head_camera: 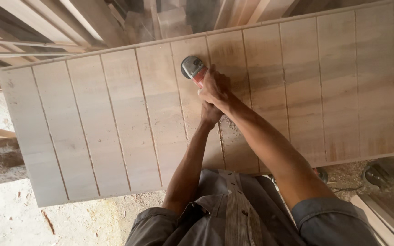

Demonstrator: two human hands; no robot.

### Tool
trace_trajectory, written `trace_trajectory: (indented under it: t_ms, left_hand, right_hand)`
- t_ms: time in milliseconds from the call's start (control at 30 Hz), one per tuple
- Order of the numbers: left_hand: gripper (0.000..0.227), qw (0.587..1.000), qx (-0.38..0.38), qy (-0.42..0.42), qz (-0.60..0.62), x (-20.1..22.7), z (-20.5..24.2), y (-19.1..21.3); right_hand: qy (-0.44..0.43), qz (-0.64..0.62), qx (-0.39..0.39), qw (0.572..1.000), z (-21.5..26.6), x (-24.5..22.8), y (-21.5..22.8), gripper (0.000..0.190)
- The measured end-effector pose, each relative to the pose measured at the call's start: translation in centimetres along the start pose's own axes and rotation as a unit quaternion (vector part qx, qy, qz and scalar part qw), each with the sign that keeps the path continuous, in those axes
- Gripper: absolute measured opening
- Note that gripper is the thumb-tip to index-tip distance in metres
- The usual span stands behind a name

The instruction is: The person uses a power sander to smooth the surface of a wooden panel, moving the tool across the panel repeatedly before setting it down.

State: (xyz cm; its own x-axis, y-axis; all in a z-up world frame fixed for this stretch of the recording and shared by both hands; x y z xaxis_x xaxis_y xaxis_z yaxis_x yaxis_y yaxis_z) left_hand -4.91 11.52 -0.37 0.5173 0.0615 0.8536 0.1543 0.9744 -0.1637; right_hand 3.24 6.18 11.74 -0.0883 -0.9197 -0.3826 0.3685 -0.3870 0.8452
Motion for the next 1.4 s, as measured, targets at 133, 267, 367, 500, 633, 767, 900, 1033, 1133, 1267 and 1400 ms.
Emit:
trace_trajectory:
  t_ms: [133, 267, 367, 500, 633, 767, 900, 1033, 1133, 1267, 1400]
  left_hand:
    - [0.046, 0.998, 0.031, 0.021, 0.04, -0.4, 0.2, 2.0]
    - [0.054, 0.997, 0.065, -0.03, 0.015, -1.3, 0.4, 1.9]
    - [0.055, 0.996, 0.024, -0.066, 0.051, -2.4, 0.4, -1.3]
    - [0.052, 0.998, -0.007, -0.063, -0.005, -3.9, -0.5, -6.3]
    - [0.052, 0.997, -0.043, -0.046, -0.046, -3.8, -1.4, -11.2]
    - [0.051, 0.993, -0.083, -0.03, -0.078, -3.5, -1.8, -14.3]
    - [0.051, 0.987, -0.116, -0.021, -0.108, -3.6, -1.7, -17.1]
    - [0.051, 0.978, -0.158, -0.018, -0.131, -3.6, -2.0, -20.4]
    - [0.051, 0.971, -0.187, -0.011, -0.148, -3.8, -1.9, -22.6]
    - [0.05, 0.962, -0.218, -0.008, -0.164, -3.5, -2.3, -25.5]
    - [0.05, 0.953, -0.251, -0.008, -0.168, -3.1, -2.3, -29.0]
  right_hand:
    - [0.026, -0.001, -0.01, 1.0, -0.7, -2.4, -0.9, 0.066]
    - [0.021, -0.007, -0.024, 0.999, -0.4, -2.3, -1.5, 0.067]
    - [-0.001, -0.007, -0.026, 1.0, 0.8, 0.0, -0.8, 0.067]
    - [-0.046, 0.0, -0.017, 0.999, 2.6, 4.1, 1.1, 0.068]
    - [-0.082, 0.004, 0.001, 0.997, 4.2, 7.5, 3.6, 0.069]
    - [-0.115, 0.006, 0.013, 0.993, 5.0, 10.4, 5.5, 0.07]
    - [-0.137, -0.007, 0.031, 0.99, 5.8, 13.7, 6.7, 0.073]
    - [-0.158, -0.016, 0.079, 0.984, 7.0, 17.5, 7.6, 0.071]
    - [-0.196, -0.022, 0.073, 0.978, 7.7, 20.3, 8.2, 0.071]
    - [-0.242, -0.027, 0.065, 0.968, 8.2, 23.8, 9.3, 0.073]
    - [-0.269, -0.03, 0.091, 0.958, 9.6, 27.1, 10.3, 0.075]
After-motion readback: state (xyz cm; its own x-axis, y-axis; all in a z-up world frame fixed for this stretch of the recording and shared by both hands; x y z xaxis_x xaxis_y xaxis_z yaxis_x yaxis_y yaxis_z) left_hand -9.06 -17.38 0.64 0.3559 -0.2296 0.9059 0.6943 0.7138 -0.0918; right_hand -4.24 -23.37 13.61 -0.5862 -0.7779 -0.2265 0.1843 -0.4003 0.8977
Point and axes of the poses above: each hand's wrist, its own z-axis away from the middle knuckle, its own y-axis out of the back of the hand, x = y × z, the point moved 1 cm from there along -z, towards the middle knuckle, and after that the axes turned 10 degrees about y, right-handed, at the moved point
